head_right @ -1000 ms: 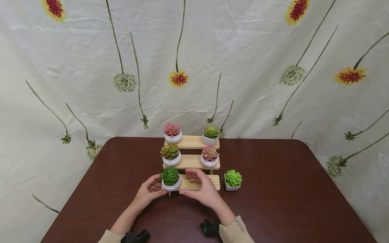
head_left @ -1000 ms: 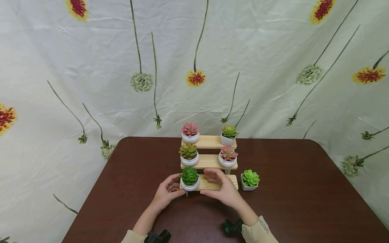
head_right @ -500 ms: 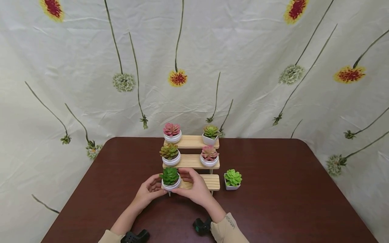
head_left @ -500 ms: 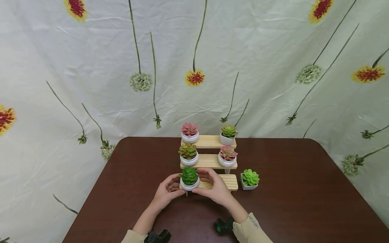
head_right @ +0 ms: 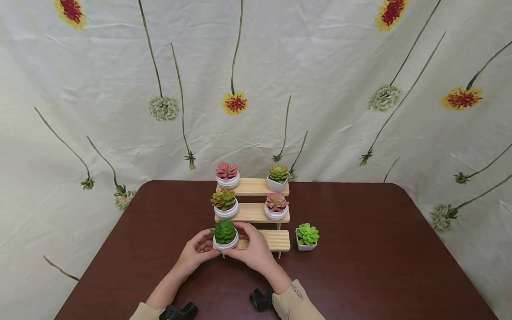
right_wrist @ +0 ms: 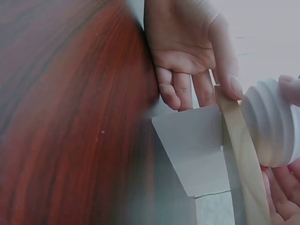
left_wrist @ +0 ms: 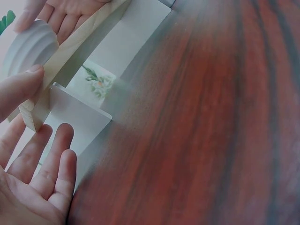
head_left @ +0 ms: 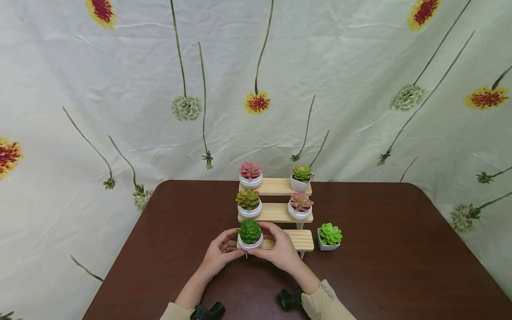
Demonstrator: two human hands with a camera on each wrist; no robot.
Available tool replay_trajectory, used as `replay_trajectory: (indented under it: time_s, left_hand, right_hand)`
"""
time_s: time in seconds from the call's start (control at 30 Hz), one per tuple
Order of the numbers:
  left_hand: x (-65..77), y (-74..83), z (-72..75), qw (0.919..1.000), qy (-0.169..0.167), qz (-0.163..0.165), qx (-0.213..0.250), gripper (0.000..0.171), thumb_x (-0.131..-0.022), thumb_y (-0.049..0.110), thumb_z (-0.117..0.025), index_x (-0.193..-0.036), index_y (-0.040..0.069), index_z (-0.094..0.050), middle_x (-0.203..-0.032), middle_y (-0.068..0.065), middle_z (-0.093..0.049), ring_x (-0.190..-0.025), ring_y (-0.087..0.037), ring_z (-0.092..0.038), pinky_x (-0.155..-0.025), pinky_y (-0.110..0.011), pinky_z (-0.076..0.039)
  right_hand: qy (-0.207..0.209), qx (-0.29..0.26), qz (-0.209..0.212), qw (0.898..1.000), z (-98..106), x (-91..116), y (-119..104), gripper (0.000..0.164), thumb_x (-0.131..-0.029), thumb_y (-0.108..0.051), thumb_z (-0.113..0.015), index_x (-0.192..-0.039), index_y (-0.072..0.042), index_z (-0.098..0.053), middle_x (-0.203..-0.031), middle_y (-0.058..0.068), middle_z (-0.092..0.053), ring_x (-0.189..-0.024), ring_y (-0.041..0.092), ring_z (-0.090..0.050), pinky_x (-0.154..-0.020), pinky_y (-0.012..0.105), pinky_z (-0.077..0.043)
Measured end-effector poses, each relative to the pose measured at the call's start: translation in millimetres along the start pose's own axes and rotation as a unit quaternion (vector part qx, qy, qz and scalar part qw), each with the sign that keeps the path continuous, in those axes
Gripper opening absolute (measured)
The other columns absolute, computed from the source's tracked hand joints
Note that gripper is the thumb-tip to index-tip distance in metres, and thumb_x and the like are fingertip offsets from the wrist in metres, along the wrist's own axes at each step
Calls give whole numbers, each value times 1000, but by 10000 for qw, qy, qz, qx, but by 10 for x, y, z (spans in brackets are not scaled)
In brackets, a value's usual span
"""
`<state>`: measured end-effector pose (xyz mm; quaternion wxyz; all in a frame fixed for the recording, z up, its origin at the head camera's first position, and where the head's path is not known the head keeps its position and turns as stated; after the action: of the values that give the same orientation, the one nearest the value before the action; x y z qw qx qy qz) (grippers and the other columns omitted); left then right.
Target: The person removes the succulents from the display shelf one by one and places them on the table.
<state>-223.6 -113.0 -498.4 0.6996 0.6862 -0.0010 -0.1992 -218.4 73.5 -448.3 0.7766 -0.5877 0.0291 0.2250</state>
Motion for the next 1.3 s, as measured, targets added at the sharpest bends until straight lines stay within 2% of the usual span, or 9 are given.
replay_trajectory:
  time_s: [0.07,0.3,0.53,0.77,0.87,1.13,1.3]
  left_hand:
    - [-2,-7,1,10000,19,-8,5,52,-78,-7,-70,-125,-9,-48,-119,-27,-54,-91,-15,-62,-75,-27,-51]
    - [-6,-22,-7,9999,125,56,-73,54,-76,-7,-72,-125,-8,-49,-113,-24,-59,-87,-15,-63,-73,-26,-51]
    - [-7,-20,-26,9997,73,249,15,55,-77,-2,-74,-127,-4,-50,-111,-25,-60,-87,-19,-64,-73,-26,-51]
    - [-2,-9,-20,9994,85,322,52,56,-77,0,-74,-128,-3,-50,-109,-26,-61,-87,-20,-63,-72,-27,-51]
    - [1,-17,-17,9990,112,419,52,57,-77,1,-75,-128,-2,-50,-109,-25,-61,-86,-20,-63,-73,-26,-51]
    - [-5,-18,-19,9987,127,474,144,58,-78,-3,-73,-130,-3,-48,-115,-26,-57,-85,-21,-64,-71,-26,-51]
    - [-3,-20,-14,9985,151,500,137,59,-78,-4,-73,-131,-3,-48,-117,-25,-56,-85,-21,-63,-71,-26,-51]
  right_hand:
    - [71,73,65,9999,1,1,1,61,-69,-18,-85,-123,-10,-57,-116,-1,-60,-105,17,-58,-87,30,-48]
    - [361,209,132,9990,30,20,41,58,-68,-16,-85,-119,-8,-60,-113,1,-61,-103,17,-58,-86,31,-49]
    - [532,304,152,9980,159,106,-64,55,-67,-3,-84,-116,0,-60,-111,11,-62,-100,23,-59,-84,44,-49]
    - [582,410,-125,9974,365,207,-72,57,-66,-11,-86,-117,-12,-61,-111,-3,-61,-101,12,-58,-88,35,-47]
    - [690,475,-40,9965,439,244,-85,58,-65,-10,-86,-117,-10,-61,-113,0,-62,-102,15,-57,-88,39,-46]
    - [942,789,66,9924,574,359,-460,54,-65,-1,-83,-114,2,-60,-111,11,-62,-99,16,-58,-85,46,-47]
    - [1140,824,73,9900,657,420,-491,52,-65,1,-83,-112,2,-60,-109,9,-61,-97,12,-57,-84,43,-48]
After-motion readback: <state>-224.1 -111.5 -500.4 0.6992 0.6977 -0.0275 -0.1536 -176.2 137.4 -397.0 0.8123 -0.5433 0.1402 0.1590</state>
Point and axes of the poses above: each hand's wrist, its own x-axis away from the middle knuckle, its own z-axis out of the back of the hand, y = z × x, the point moved 4 cm from there along -x, towards the middle knuckle
